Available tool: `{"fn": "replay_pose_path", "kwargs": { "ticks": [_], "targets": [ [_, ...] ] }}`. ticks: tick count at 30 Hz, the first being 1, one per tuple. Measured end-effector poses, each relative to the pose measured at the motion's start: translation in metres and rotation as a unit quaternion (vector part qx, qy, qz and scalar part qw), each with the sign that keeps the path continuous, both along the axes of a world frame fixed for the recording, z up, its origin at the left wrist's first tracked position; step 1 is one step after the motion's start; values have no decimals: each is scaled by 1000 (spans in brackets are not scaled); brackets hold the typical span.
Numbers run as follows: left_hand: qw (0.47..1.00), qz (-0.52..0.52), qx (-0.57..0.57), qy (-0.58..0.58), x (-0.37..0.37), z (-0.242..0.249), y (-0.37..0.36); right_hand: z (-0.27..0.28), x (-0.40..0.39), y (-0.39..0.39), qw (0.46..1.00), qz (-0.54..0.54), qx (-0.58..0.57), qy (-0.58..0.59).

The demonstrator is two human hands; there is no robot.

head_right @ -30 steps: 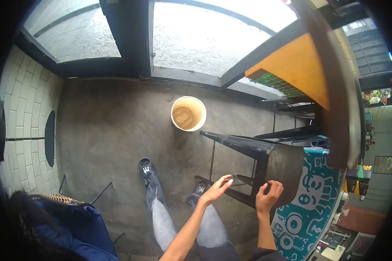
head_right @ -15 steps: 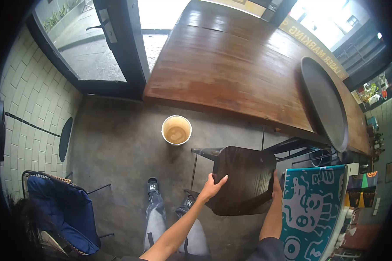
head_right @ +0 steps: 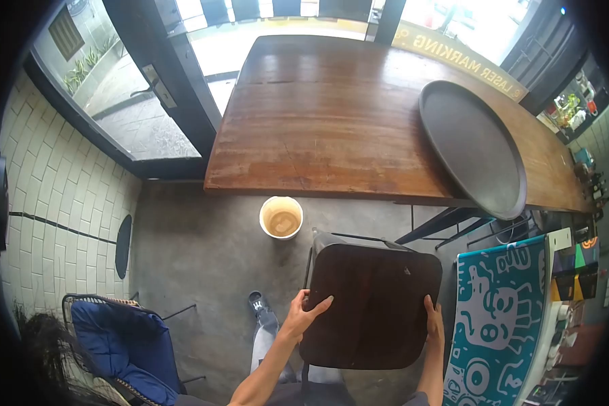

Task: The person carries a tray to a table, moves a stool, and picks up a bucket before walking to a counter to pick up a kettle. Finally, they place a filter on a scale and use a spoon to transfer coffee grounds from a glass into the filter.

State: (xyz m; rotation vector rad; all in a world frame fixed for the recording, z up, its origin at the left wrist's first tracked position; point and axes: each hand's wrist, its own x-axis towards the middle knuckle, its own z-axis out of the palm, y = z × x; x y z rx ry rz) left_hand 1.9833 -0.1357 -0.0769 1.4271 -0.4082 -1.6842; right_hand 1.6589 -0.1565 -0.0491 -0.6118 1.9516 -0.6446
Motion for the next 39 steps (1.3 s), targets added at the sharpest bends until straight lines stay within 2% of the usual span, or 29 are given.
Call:
{"fn": "replay_pose_path", "kwargs": {
  "ticks": [2,4,8,9,11,12,13,15,17,19,24,27,28,31,33,35,37,38,39],
  "targets": [
    [1000,18,-17,1,14,12,-8,4,5,-18,1000,12,4,24],
    [1000,9,-26,-8,36,9,-17,-11,13,-32,993,72,-32,86],
    [999,19,-26,-43,79,21,-34,34,91,-64,994,87,-64,9],
    [999,20,-27,-41,87,20,-34,29,96,-66,994,88,-65,11],
    [998,34,-30,34,104,14,-35,13,108,-68,992,84,-68,71],
    [998,38,-31,32,110,9,-33,25,119,-68,988,106,-112,-8],
    [998,36,-44,14,112,3,-30,24,127,-66,987,112,-112,-11],
    [997,45,-58,-2,123,0,-32,15,123,-58,993,72,-88,16],
    [999,13,-43,22,127,8,-33,-14,103,-41,994,55,-79,53],
    [997,27,-45,52,127,8,-34,-20,93,-36,992,38,-71,93],
    [999,-12,-25,34,134,0,-39,-5,110,-19,994,19,-109,20],
    [999,-3,-27,40,147,-20,-48,9,148,-29,992,26,-122,2],
    [999,0,-29,25,151,-29,-51,-27,134,-27,993,-7,-121,-9],
    [999,-33,-23,-10,167,-65,-63,-58,149,-41,994,-18,-110,-23],
    [999,-4,-38,-19,167,-96,-68,-79,147,-55,992,25,-116,-33],
    [995,-35,-21,-94,172,-119,-74,-85,161,-72,995,49,-82,-36],
    [994,-35,-28,-96,165,-145,-78,-106,158,-88,997,61,-46,-1],
    [993,-37,-34,-104,162,-157,-79,-122,147,-94,993,78,-84,-13],
    [992,-80,-13,-99,165,-148,-84,-135,136,-96,988,92,-118,-27]
  ]
}}
